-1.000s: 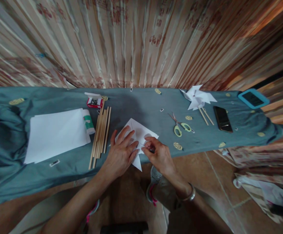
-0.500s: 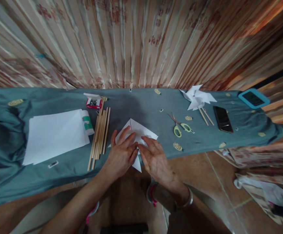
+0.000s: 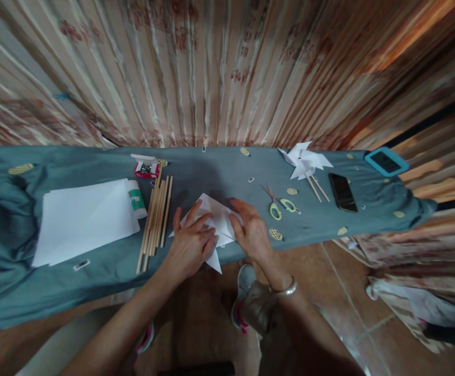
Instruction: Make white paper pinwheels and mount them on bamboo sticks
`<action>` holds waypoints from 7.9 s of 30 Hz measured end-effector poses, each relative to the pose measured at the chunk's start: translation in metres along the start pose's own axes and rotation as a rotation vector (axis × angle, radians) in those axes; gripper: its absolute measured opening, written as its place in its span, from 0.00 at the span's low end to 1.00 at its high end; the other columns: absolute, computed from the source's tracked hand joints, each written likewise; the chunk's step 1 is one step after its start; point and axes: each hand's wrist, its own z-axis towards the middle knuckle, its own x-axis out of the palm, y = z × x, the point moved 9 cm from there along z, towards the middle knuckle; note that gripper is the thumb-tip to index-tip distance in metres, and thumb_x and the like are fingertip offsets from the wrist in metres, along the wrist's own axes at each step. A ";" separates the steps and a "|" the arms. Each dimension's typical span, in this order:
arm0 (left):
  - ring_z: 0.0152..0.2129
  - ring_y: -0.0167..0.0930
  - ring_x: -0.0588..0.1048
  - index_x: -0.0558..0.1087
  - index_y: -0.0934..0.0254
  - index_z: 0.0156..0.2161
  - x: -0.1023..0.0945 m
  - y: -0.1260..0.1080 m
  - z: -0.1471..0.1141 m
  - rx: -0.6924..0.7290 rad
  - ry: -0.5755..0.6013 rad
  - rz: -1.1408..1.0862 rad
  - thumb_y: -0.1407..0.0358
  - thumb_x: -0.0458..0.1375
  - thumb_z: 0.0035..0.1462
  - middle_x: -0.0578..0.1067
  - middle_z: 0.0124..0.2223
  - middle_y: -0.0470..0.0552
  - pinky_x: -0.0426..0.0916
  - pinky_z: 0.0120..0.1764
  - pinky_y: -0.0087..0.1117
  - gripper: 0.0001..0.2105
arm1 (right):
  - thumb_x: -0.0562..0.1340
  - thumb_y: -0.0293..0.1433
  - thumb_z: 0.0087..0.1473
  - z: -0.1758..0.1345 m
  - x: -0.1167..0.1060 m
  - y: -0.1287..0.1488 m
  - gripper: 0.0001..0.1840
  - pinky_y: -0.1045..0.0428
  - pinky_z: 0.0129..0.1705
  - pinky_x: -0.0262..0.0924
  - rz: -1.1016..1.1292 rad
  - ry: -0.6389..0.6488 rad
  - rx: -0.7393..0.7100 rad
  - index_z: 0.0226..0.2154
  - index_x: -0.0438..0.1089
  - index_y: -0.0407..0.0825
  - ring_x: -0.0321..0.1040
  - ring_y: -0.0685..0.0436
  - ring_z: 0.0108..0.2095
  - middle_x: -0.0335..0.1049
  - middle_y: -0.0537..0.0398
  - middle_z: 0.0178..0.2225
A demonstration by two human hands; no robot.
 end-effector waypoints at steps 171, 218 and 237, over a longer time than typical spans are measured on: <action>0.63 0.48 0.51 0.76 0.60 0.45 0.000 0.003 -0.004 0.023 -0.016 0.028 0.65 0.52 0.61 0.63 0.63 0.58 0.46 0.58 0.62 0.12 | 0.65 0.27 0.48 -0.006 0.019 -0.003 0.11 0.52 0.38 0.64 0.160 0.215 0.147 0.38 0.72 0.48 0.70 0.46 0.31 0.73 0.56 0.27; 0.62 0.47 0.56 0.79 0.59 0.39 0.000 0.001 0.008 0.003 -0.016 0.007 0.67 0.53 0.59 0.71 0.57 0.57 0.41 0.59 0.64 0.10 | 0.54 0.30 0.60 0.021 0.016 -0.006 0.19 0.43 0.55 0.59 -0.050 0.084 -0.034 0.51 0.67 0.39 0.65 0.37 0.51 0.71 0.39 0.49; 0.64 0.44 0.49 0.75 0.53 0.47 -0.017 0.007 -0.004 0.039 -0.100 -0.103 0.67 0.54 0.59 0.63 0.63 0.52 0.44 0.59 0.60 0.13 | 0.65 0.35 0.43 0.008 0.030 -0.074 0.18 0.55 0.25 0.61 0.619 0.087 0.469 0.39 0.74 0.46 0.68 0.50 0.23 0.75 0.56 0.26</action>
